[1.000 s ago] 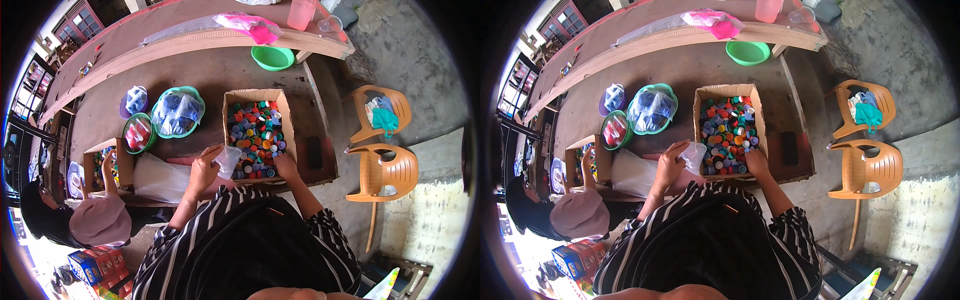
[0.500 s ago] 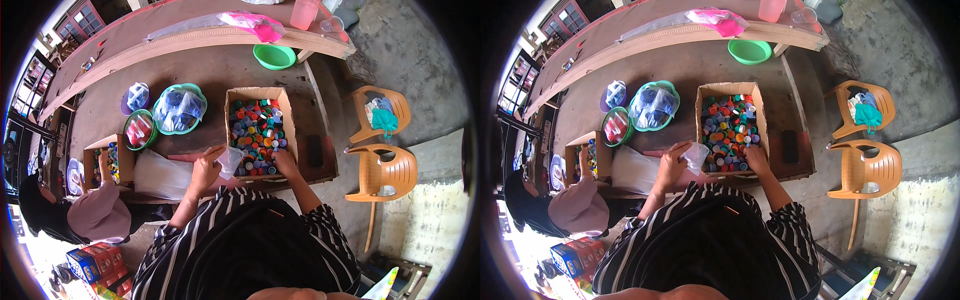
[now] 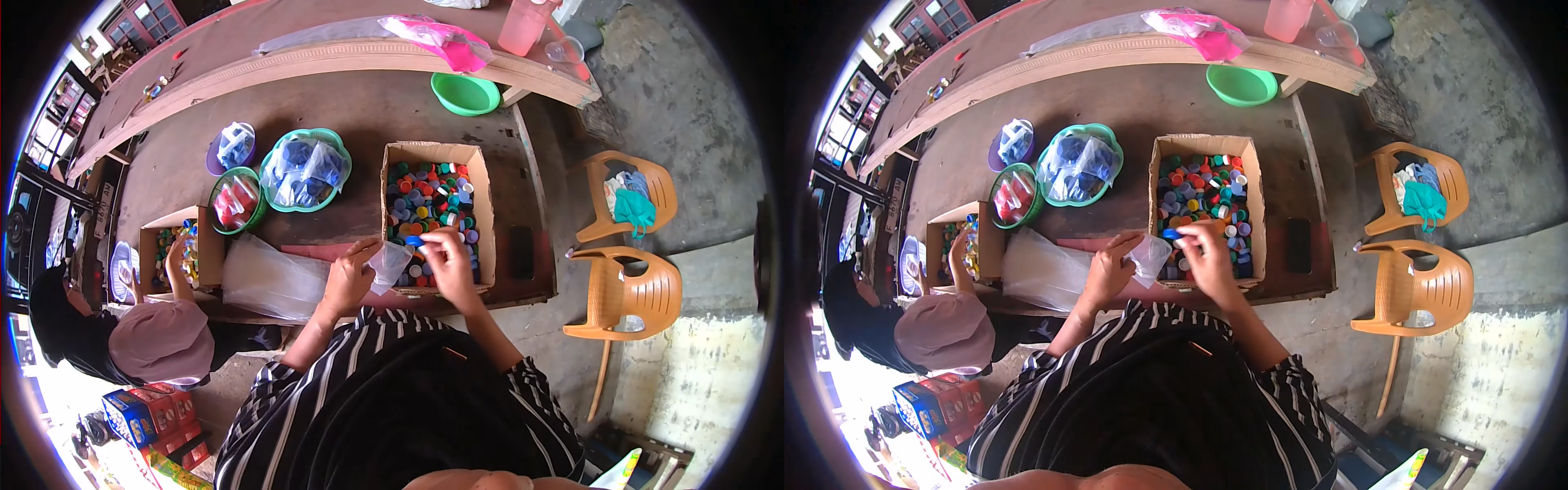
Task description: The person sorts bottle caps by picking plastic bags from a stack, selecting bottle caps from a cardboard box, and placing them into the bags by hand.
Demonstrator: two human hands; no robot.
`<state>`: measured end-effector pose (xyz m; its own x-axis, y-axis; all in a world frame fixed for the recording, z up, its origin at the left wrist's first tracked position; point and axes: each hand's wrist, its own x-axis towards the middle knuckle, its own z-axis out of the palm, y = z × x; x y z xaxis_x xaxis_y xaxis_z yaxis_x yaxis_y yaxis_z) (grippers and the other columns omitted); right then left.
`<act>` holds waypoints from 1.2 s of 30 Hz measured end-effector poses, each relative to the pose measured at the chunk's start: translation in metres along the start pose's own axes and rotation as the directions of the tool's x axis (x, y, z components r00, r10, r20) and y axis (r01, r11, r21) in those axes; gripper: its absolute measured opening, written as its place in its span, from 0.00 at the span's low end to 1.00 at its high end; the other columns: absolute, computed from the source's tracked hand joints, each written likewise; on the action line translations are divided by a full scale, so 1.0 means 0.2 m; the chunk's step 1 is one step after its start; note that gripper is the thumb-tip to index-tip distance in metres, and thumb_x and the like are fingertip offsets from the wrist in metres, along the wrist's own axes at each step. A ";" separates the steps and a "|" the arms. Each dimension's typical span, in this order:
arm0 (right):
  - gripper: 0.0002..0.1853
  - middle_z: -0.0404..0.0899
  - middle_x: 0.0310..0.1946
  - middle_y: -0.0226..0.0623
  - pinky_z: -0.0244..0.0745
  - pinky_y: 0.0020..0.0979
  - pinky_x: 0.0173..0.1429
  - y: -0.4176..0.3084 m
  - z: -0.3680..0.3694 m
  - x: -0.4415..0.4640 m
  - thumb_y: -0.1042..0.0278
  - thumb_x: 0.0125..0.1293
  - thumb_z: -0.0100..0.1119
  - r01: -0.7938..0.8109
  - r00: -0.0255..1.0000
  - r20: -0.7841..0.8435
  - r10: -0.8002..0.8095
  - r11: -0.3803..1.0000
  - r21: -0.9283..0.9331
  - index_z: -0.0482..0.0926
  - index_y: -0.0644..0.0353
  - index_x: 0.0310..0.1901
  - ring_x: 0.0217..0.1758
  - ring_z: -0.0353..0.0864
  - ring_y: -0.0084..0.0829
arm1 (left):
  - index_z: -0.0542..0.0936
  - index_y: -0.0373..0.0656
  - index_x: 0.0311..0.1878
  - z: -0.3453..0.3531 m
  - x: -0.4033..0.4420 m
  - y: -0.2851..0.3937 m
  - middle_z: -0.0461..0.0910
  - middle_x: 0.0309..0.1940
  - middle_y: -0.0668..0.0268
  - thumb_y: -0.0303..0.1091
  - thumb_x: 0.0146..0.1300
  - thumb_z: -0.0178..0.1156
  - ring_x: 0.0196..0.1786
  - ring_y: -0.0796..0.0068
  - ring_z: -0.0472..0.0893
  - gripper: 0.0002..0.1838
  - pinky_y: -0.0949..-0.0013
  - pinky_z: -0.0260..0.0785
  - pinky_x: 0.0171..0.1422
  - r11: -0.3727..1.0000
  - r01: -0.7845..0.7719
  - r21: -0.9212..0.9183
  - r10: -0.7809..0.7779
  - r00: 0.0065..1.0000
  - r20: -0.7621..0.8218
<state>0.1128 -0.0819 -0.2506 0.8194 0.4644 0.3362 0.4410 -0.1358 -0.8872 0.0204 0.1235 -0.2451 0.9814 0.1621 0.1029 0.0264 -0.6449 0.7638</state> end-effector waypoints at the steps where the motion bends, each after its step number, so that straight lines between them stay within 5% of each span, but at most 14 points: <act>1: 0.13 0.77 0.46 0.38 0.76 0.32 0.47 -0.06 0.03 0.00 0.77 0.66 0.63 0.078 0.996 0.042 -0.076 0.996 -0.044 0.79 0.61 0.52 0.46 0.81 0.35 | 0.82 0.42 0.57 0.00 0.00 0.00 0.81 0.57 0.59 0.19 0.50 0.53 0.54 0.52 0.82 0.28 0.57 0.76 0.58 1.000 -0.001 -0.004 0.001 1.000 -0.001; 3: 0.14 0.78 0.47 0.40 0.76 0.34 0.50 -0.13 0.04 0.03 0.76 0.64 0.65 0.274 0.950 0.234 -0.208 0.913 -0.301 0.80 0.61 0.52 0.46 0.81 0.35 | 0.82 0.42 0.57 0.00 0.01 0.01 0.81 0.57 0.59 0.19 0.50 0.53 0.54 0.52 0.82 0.28 0.57 0.76 0.58 1.000 -0.008 -0.012 0.008 1.000 -0.004; 7: 0.10 0.79 0.42 0.42 0.77 0.41 0.46 0.15 -0.04 0.02 0.73 0.64 0.64 -0.085 0.996 0.009 0.088 0.983 -0.163 0.80 0.61 0.46 0.44 0.81 0.46 | 0.82 0.42 0.57 -0.04 0.02 0.01 0.81 0.58 0.59 0.18 0.49 0.52 0.54 0.53 0.82 0.28 0.59 0.76 0.57 1.000 -0.003 -0.020 0.003 1.000 -0.009; 9: 0.06 0.81 0.41 0.43 0.79 0.43 0.43 0.29 -0.19 -0.03 0.72 0.65 0.58 -0.065 0.982 0.095 0.164 0.765 -0.640 0.80 0.62 0.42 0.41 0.84 0.47 | 0.82 0.42 0.57 -0.07 0.03 0.01 0.81 0.58 0.59 0.18 0.49 0.53 0.54 0.53 0.82 0.29 0.59 0.76 0.56 1.000 -0.002 -0.007 0.001 1.000 -0.024; 10: 0.06 0.81 0.39 0.44 0.79 0.44 0.43 0.39 -0.24 -0.08 0.72 0.64 0.57 -0.093 0.954 0.129 0.272 0.674 -0.733 0.80 0.62 0.41 0.41 0.84 0.48 | 0.82 0.42 0.58 -0.08 0.04 0.00 0.81 0.58 0.59 0.18 0.50 0.53 0.51 0.54 0.84 0.29 0.61 0.76 0.53 1.000 0.000 -0.023 -0.001 0.999 -0.033; 12: 0.06 0.83 0.35 0.47 0.80 0.47 0.43 0.59 -0.30 -0.20 0.73 0.62 0.56 -0.106 0.863 0.145 0.484 0.454 -0.885 0.80 0.61 0.38 0.41 0.85 0.50 | 0.82 0.41 0.58 -0.10 0.06 -0.04 0.81 0.58 0.59 0.17 0.50 0.53 0.44 0.57 0.86 0.29 0.63 0.77 0.49 0.998 0.001 -0.056 -0.004 0.999 -0.051; 16: 0.07 0.83 0.35 0.53 0.81 0.47 0.43 0.71 -0.28 -0.28 0.75 0.57 0.57 -0.013 0.829 0.183 0.529 0.346 -0.938 0.81 0.65 0.37 0.40 0.86 0.51 | 0.81 0.37 0.58 -0.20 0.12 0.00 0.81 0.59 0.59 0.14 0.50 0.51 0.26 0.72 0.84 0.29 0.71 0.76 0.36 0.977 -0.004 -0.211 -0.013 0.997 -0.079; 19: 0.10 0.83 0.37 0.54 0.82 0.46 0.43 0.76 -0.25 -0.27 0.75 0.58 0.57 -0.077 0.882 0.109 0.459 0.367 -0.927 0.81 0.67 0.40 0.42 0.86 0.51 | 0.81 0.37 0.58 -0.24 0.16 0.01 0.81 0.59 0.58 0.14 0.50 0.51 0.27 0.71 0.84 0.29 0.71 0.76 0.37 0.972 0.002 -0.235 -0.026 0.995 -0.098; 22: 0.11 0.82 0.39 0.54 0.81 0.47 0.43 0.78 -0.26 -0.23 0.74 0.58 0.58 -0.039 0.796 0.169 0.581 0.328 -0.944 0.82 0.68 0.41 0.43 0.85 0.52 | 0.81 0.37 0.58 -0.25 0.16 0.01 0.81 0.59 0.58 0.15 0.50 0.51 0.27 0.71 0.84 0.29 0.70 0.76 0.37 0.972 0.004 -0.233 -0.026 0.995 -0.093; 28: 0.11 0.85 0.41 0.48 0.80 0.44 0.49 0.72 -0.35 -0.12 0.71 0.54 0.68 -0.039 0.814 0.273 0.513 0.517 -0.855 0.85 0.62 0.40 0.45 0.86 0.46 | 0.81 0.38 0.58 -0.20 0.10 -0.05 0.81 0.59 0.60 0.16 0.51 0.51 0.27 0.71 0.84 0.29 0.70 0.76 0.38 0.975 0.034 -0.218 -0.051 0.996 -0.071; 31: 0.14 0.85 0.39 0.45 0.80 0.39 0.50 0.70 -0.39 0.00 0.70 0.53 0.71 -0.261 0.844 0.274 0.462 0.799 -0.542 0.85 0.60 0.43 0.43 0.86 0.40 | 0.81 0.39 0.59 -0.20 0.08 -0.04 0.81 0.59 0.61 0.16 0.51 0.51 0.27 0.71 0.84 0.29 0.70 0.76 0.38 0.976 0.063 -0.207 -0.076 0.996 -0.054; 32: 0.15 0.85 0.37 0.40 0.80 0.34 0.48 0.68 -0.40 0.04 0.69 0.56 0.71 -0.296 0.821 0.285 0.495 0.795 -0.529 0.84 0.62 0.46 0.41 0.85 0.33 | 0.81 0.39 0.59 -0.20 0.08 -0.04 0.81 0.59 0.62 0.16 0.51 0.51 0.27 0.71 0.84 0.29 0.70 0.76 0.38 0.976 0.064 -0.208 -0.077 0.996 -0.053; 35: 0.16 0.86 0.39 0.41 0.78 0.33 0.48 0.63 -0.41 0.11 0.67 0.57 0.69 -0.510 0.775 0.241 0.584 0.803 -0.309 0.83 0.64 0.46 0.43 0.85 0.33 | 0.81 0.40 0.59 -0.19 0.08 -0.03 0.81 0.59 0.62 0.16 0.51 0.51 0.28 0.70 0.84 0.29 0.70 0.76 0.39 0.976 0.065 -0.207 -0.078 0.995 -0.054; 36: 0.16 0.85 0.38 0.37 0.77 0.30 0.47 0.59 -0.41 0.13 0.67 0.61 0.66 -0.467 0.797 0.281 0.535 0.840 -0.276 0.82 0.64 0.48 0.41 0.84 0.27 | 0.81 0.40 0.59 -0.18 0.08 -0.03 0.81 0.59 0.62 0.17 0.51 0.51 0.28 0.71 0.84 0.29 0.69 0.76 0.39 0.976 0.064 -0.208 -0.077 0.996 -0.053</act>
<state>0.2161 -0.1585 -0.3213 0.7860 0.5431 -0.2955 0.0891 -0.5725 -0.8151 0.0295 0.1575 -0.2245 0.9650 0.2505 0.0778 0.0491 -0.4641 0.8844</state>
